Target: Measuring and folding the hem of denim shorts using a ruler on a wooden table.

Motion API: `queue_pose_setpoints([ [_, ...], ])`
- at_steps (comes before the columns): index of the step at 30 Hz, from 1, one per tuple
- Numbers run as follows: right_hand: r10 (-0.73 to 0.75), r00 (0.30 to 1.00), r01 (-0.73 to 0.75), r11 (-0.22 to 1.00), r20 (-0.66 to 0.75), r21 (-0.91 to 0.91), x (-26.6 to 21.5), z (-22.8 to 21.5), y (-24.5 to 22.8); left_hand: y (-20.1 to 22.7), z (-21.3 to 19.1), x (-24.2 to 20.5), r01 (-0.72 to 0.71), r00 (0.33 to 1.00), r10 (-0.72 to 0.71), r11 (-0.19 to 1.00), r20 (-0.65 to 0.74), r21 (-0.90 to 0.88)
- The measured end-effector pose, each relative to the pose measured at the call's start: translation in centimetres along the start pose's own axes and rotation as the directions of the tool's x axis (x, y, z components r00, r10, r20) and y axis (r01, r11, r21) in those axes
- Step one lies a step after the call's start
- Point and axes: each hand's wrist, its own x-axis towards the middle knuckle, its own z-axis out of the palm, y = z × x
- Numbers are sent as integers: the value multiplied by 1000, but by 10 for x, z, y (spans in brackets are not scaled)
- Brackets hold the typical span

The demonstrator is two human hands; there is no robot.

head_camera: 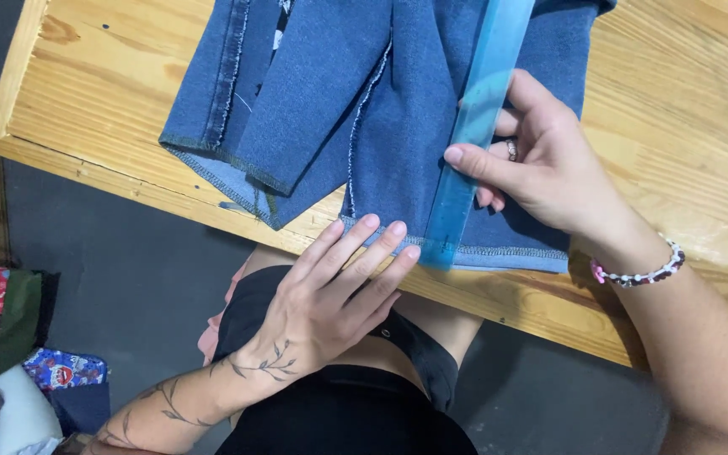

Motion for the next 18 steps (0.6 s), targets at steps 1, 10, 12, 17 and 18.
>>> queue_pose_setpoints([
  [1,0,1000,0,1000,-1,-1,0,0,-2,0,0,1,-1,1000,1,1000,-1,-1],
  [10,-56,998,56,998,20,-28,10,6,2,-3,0,0,3,1000,-4,999,-22,-32],
  [12,-24,1000,25,998,21,-57,10,6,1,-5,0,-1,30,1000,-30,992,2,-123],
  [17,-31,1000,31,996,4,-79,7,9,1,-6,-2,2,46,999,-49,987,-11,-152],
  [18,-31,1000,30,997,-2,-66,7,9,2,-6,-3,2,43,999,-44,988,-7,-148],
])
